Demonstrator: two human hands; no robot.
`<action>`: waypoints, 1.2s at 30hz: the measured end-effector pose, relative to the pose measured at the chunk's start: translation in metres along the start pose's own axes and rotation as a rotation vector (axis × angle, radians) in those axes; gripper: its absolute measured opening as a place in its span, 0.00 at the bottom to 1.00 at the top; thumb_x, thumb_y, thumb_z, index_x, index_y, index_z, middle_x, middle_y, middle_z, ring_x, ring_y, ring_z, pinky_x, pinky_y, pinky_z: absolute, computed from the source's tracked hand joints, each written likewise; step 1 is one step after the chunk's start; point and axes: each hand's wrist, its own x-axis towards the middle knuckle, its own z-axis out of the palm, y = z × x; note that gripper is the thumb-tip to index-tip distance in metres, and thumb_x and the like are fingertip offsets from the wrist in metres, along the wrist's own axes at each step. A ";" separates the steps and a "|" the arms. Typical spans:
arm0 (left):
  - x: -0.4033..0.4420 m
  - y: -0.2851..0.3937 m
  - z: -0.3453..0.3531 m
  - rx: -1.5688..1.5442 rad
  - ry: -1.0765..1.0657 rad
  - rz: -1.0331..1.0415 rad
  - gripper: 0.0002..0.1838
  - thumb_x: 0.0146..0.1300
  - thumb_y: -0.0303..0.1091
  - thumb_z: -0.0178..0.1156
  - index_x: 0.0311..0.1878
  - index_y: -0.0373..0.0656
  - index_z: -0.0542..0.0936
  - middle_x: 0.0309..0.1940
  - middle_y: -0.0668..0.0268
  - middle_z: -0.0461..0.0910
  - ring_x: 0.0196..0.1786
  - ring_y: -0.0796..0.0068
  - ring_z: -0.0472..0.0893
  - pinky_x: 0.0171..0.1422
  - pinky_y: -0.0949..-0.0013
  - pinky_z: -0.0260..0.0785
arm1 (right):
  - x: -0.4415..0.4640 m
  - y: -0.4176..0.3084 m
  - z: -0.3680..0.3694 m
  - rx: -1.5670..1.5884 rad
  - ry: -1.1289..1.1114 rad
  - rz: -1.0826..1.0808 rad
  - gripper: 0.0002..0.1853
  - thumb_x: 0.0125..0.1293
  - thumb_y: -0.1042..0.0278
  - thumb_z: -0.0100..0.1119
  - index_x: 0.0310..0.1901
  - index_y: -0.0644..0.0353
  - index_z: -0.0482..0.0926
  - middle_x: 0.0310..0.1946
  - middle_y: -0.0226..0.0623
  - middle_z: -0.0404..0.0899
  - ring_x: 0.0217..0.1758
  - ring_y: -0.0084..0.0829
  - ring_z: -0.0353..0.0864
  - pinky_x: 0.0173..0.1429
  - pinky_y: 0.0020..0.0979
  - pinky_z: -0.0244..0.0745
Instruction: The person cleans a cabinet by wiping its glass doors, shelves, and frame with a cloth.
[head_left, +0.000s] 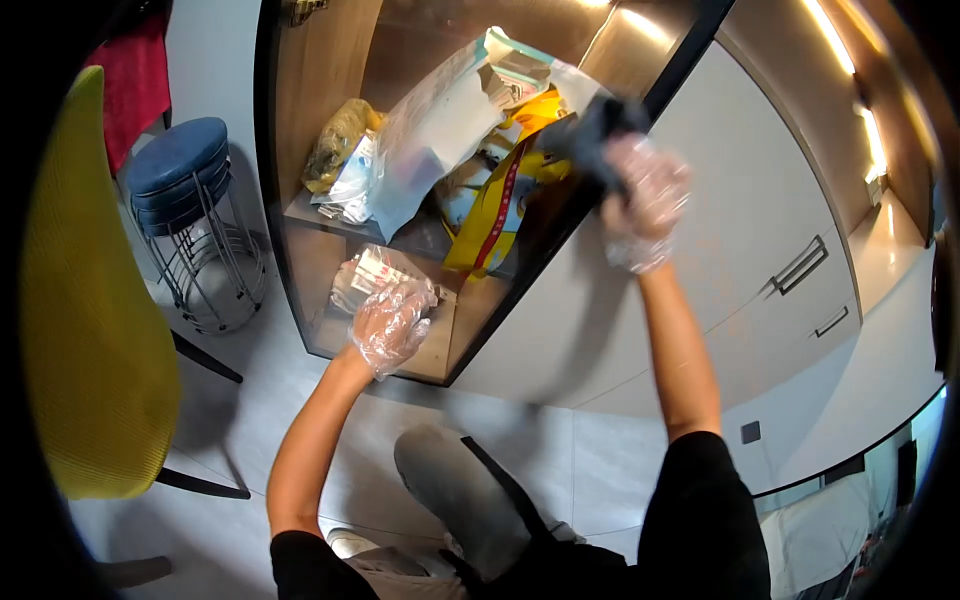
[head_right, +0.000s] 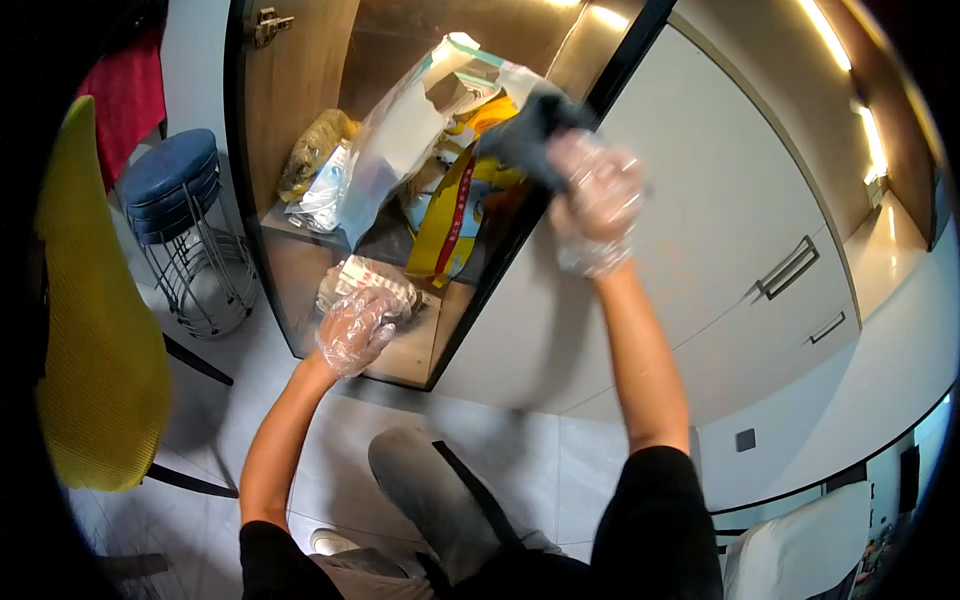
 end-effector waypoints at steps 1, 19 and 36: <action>-0.006 0.001 -0.001 -0.099 0.027 -0.008 0.20 0.59 0.28 0.70 0.55 0.47 0.82 0.56 0.56 0.83 0.58 0.48 0.83 0.63 0.51 0.78 | -0.051 -0.021 0.013 0.033 -0.205 -0.012 0.24 0.46 0.82 0.63 0.48 0.54 0.88 0.50 0.36 0.90 0.53 0.37 0.88 0.59 0.39 0.77; -0.034 -0.008 0.003 -0.221 -0.111 -0.204 0.20 0.63 0.27 0.68 0.58 0.48 0.79 0.57 0.57 0.83 0.61 0.49 0.82 0.65 0.51 0.76 | -0.047 -0.032 -0.007 0.072 -0.170 -0.140 0.20 0.39 0.74 0.68 0.40 0.47 0.87 0.40 0.26 0.87 0.38 0.36 0.81 0.41 0.38 0.74; -0.061 -0.025 0.014 -0.152 -0.530 -0.404 0.21 0.71 0.37 0.62 0.66 0.47 0.79 0.64 0.56 0.82 0.68 0.50 0.79 0.73 0.52 0.73 | -0.024 -0.051 0.019 0.032 -0.179 -0.296 0.16 0.55 0.75 0.66 0.46 0.52 0.89 0.45 0.33 0.88 0.52 0.39 0.87 0.58 0.47 0.81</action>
